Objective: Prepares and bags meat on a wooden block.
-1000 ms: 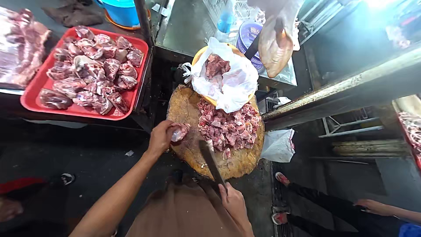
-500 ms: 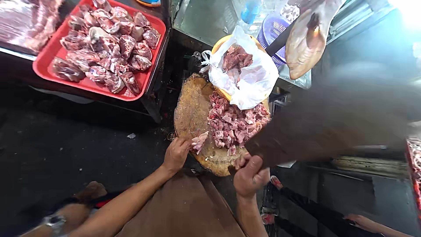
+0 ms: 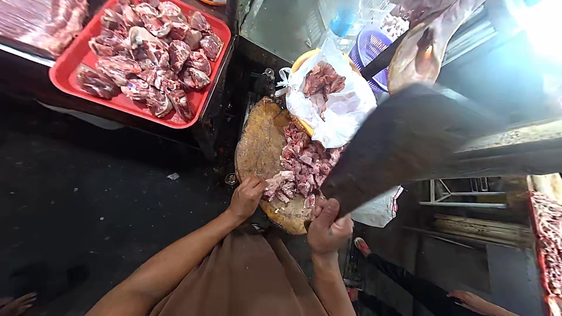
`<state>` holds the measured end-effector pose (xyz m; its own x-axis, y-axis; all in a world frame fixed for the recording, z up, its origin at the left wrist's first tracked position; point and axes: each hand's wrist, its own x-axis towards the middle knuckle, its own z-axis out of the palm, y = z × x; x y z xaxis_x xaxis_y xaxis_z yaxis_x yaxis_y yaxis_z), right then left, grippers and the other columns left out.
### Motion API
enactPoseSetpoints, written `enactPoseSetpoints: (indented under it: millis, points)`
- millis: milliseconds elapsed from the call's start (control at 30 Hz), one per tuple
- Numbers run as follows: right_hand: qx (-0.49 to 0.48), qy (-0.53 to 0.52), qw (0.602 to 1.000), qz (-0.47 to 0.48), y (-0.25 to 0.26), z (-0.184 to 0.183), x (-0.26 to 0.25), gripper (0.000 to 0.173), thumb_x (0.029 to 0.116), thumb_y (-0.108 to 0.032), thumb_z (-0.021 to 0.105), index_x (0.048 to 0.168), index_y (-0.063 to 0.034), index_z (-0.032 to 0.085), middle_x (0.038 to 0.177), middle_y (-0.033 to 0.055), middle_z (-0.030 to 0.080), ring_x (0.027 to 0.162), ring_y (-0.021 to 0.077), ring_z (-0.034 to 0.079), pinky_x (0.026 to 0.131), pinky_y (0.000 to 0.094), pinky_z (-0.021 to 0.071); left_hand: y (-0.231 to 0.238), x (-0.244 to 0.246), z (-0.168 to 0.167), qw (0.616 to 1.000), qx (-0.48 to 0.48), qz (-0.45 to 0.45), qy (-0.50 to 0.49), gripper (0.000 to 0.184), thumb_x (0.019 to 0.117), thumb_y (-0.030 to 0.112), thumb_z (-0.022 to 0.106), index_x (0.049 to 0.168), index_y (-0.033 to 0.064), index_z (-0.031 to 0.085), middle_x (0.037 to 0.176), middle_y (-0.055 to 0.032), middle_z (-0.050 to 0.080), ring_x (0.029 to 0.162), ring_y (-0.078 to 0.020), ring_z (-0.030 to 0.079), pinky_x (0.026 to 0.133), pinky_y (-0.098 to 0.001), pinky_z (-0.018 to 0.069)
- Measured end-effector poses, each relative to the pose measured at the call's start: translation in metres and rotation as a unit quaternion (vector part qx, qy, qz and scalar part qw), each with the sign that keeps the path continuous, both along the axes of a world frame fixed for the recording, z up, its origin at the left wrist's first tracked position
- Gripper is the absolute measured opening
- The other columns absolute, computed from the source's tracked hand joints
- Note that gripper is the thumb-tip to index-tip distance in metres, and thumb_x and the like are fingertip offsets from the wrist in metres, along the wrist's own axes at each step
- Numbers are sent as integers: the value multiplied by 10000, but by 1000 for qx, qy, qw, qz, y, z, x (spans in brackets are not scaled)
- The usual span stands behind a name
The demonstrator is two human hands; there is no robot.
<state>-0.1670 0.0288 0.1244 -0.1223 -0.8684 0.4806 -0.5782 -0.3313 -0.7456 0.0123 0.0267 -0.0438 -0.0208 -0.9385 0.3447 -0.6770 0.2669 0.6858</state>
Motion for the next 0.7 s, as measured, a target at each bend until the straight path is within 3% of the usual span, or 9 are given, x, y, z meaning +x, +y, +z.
enactPoseSetpoints:
  millis: [100, 167, 233, 300, 433, 500, 567, 600, 700]
  points:
    - [77, 108, 991, 9, 23, -42, -1, 455, 1084, -378, 449, 859, -33, 643, 602, 11, 576, 507, 109, 590, 494, 320, 552, 3, 5, -3, 1000, -6, -7, 8, 202, 1032, 141, 571, 1145, 112, 736, 1110, -94, 730, 1088, -240, 689, 978, -380, 560]
    - [343, 310, 886, 13, 38, -65, -9, 538, 1086, -470, 386, 1023, -46, 710, 747, 116, 699, 703, 279, 717, 660, 490, 599, 9, 9, -4, 1000, -8, -13, 2, 216, 1034, 126, 561, 1168, 96, 728, 1127, -117, 725, 1099, -263, 687, 985, -394, 558]
    - [490, 310, 814, 8, 31, -70, -17, 583, 1084, -523, 361, 1106, -53, 705, 886, 163, 723, 885, 356, 722, 806, 586, 573, 15, 11, -7, 1000, -9, -12, -12, 225, 1029, 111, 551, 1176, 100, 722, 1128, -118, 719, 1088, -272, 683, 972, -393, 558]
    - [434, 281, 856, -10, 26, -54, -18, 578, 1081, -505, 393, 1039, -29, 716, 767, 156, 691, 757, 340, 707, 721, 577, 573, 20, 15, -7, 1000, -15, -2, -11, 234, 1037, 121, 556, 1204, 113, 719, 1134, -111, 721, 1083, -262, 685, 965, -382, 559]
    - [83, 88, 993, -11, 10, -11, -5, 426, 1086, -344, 456, 912, -18, 668, 626, -22, 585, 517, 62, 581, 496, 281, 540, 31, 23, -3, 999, -6, -25, 32, 306, 1060, 227, 567, 1328, 118, 667, 1231, -129, 697, 1163, -247, 666, 1023, -378, 542]
    - [-15, -20, 999, 22, 7, -8, 9, 388, 1091, -343, 454, 875, -61, 611, 632, -32, 566, 515, 52, 565, 480, 268, 529, 38, 26, -5, 997, -12, -44, 59, 337, 1047, 270, 605, 1340, 113, 659, 1260, -135, 684, 1202, -233, 656, 1043, -370, 540]
    - [24, 38, 998, 42, 20, -34, 10, 426, 1081, -372, 474, 871, -35, 629, 619, 3, 566, 519, 88, 575, 498, 302, 543, 42, 25, -8, 996, -21, -56, 68, 350, 1023, 297, 649, 1318, 110, 668, 1258, -141, 679, 1202, -230, 655, 1038, -368, 545]
    - [102, 155, 982, 37, 29, -49, 6, 455, 1070, -377, 476, 868, -18, 669, 617, 37, 594, 525, 131, 601, 514, 329, 557, 42, 23, -8, 997, -23, -57, 56, 362, 1011, 316, 665, 1309, 112, 668, 1245, -142, 681, 1187, -237, 659, 1026, -374, 550]
    - [450, 374, 810, 43, 26, -65, 1, 590, 1076, -564, 341, 1095, -105, 712, 859, 134, 736, 849, 330, 740, 752, 565, 588, 31, 10, -2, 998, -11, -57, -7, 365, 1028, 352, 625, 1289, 103, 677, 1188, -155, 690, 1115, -281, 676, 966, -409, 567]
